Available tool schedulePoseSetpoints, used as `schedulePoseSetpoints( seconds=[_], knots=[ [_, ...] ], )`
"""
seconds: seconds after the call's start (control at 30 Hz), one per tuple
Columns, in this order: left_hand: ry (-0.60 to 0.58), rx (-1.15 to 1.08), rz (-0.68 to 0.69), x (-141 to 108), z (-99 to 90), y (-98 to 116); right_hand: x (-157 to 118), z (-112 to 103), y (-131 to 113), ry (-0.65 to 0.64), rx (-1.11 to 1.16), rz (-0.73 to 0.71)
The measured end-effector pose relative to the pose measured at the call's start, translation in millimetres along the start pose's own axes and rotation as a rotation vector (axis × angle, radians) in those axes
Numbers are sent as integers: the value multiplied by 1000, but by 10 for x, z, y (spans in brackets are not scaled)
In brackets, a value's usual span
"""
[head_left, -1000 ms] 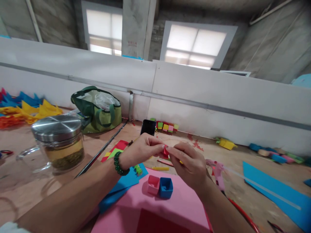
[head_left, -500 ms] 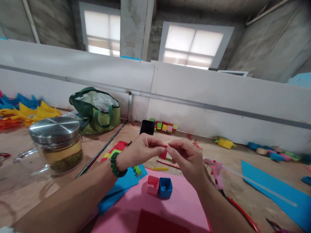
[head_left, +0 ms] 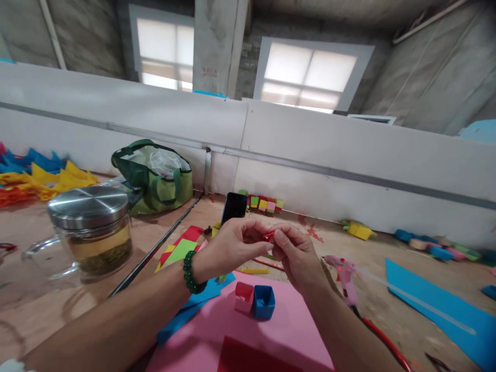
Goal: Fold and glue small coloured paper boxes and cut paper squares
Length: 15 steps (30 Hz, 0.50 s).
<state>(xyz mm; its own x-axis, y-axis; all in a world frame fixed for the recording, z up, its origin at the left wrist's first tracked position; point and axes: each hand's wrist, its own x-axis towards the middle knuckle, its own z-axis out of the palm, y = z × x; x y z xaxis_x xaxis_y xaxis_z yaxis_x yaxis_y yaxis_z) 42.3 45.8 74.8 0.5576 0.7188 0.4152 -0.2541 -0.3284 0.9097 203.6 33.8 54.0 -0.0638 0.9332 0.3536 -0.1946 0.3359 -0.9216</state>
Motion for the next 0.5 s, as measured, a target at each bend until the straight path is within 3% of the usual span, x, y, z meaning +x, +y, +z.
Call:
schedulePoseSetpoints(
  seconds=[0.33, 0.5],
  knots=[
    [113, 476, 107, -49, 14, 90, -21, -18, -64, 27, -187, -160],
    [127, 682, 145, -78, 25, 130, -17, -30, -165, -52, -327, -238]
  ],
)
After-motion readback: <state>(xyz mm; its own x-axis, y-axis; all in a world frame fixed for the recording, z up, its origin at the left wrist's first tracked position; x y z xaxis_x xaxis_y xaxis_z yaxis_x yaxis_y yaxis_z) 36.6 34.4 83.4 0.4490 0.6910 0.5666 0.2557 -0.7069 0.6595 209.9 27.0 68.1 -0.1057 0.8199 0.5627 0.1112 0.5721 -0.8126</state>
